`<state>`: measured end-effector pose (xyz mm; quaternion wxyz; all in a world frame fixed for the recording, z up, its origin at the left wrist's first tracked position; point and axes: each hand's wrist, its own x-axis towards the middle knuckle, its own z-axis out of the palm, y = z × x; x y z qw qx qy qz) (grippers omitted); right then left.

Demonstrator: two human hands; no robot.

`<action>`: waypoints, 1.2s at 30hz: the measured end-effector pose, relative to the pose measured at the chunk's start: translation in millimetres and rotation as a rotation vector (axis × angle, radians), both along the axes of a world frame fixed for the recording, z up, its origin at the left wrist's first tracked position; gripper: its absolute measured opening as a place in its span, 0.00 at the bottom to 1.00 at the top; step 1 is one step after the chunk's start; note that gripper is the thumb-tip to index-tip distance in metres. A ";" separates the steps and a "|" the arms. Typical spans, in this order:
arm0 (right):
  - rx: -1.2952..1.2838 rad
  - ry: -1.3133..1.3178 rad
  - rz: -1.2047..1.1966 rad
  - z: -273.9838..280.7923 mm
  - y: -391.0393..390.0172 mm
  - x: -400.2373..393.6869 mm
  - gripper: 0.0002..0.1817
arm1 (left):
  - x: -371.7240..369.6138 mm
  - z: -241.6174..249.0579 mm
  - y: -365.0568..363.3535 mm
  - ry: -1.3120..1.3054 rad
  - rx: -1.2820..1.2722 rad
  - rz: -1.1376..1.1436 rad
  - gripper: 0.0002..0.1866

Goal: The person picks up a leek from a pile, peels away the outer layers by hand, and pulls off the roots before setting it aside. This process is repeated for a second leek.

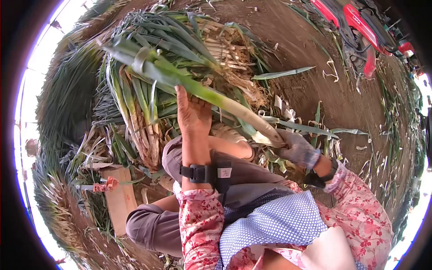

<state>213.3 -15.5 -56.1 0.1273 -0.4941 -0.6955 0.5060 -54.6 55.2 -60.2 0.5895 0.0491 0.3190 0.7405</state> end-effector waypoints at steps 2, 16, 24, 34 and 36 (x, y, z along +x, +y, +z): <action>0.072 -0.010 0.005 -18.0 -1.3 -3.3 0.30 | -6.0 -11.1 -1.1 -0.035 0.063 -0.079 0.30; -0.080 0.562 0.134 -21.4 66.3 -97.5 0.26 | -1.2 11.4 -11.1 0.004 0.218 -0.078 0.26; -1.124 0.857 0.084 -31.7 53.7 -13.9 0.20 | -29.8 -8.2 -6.6 -0.074 -0.106 0.398 0.25; -0.198 -0.898 -0.096 -47.5 -21.9 206.5 0.23 | -36.3 6.5 -5.1 0.234 -0.328 0.572 0.25; -0.186 -1.191 -0.276 -63.2 -49.5 297.0 0.32 | -37.3 9.3 -16.3 0.279 -0.319 0.500 0.25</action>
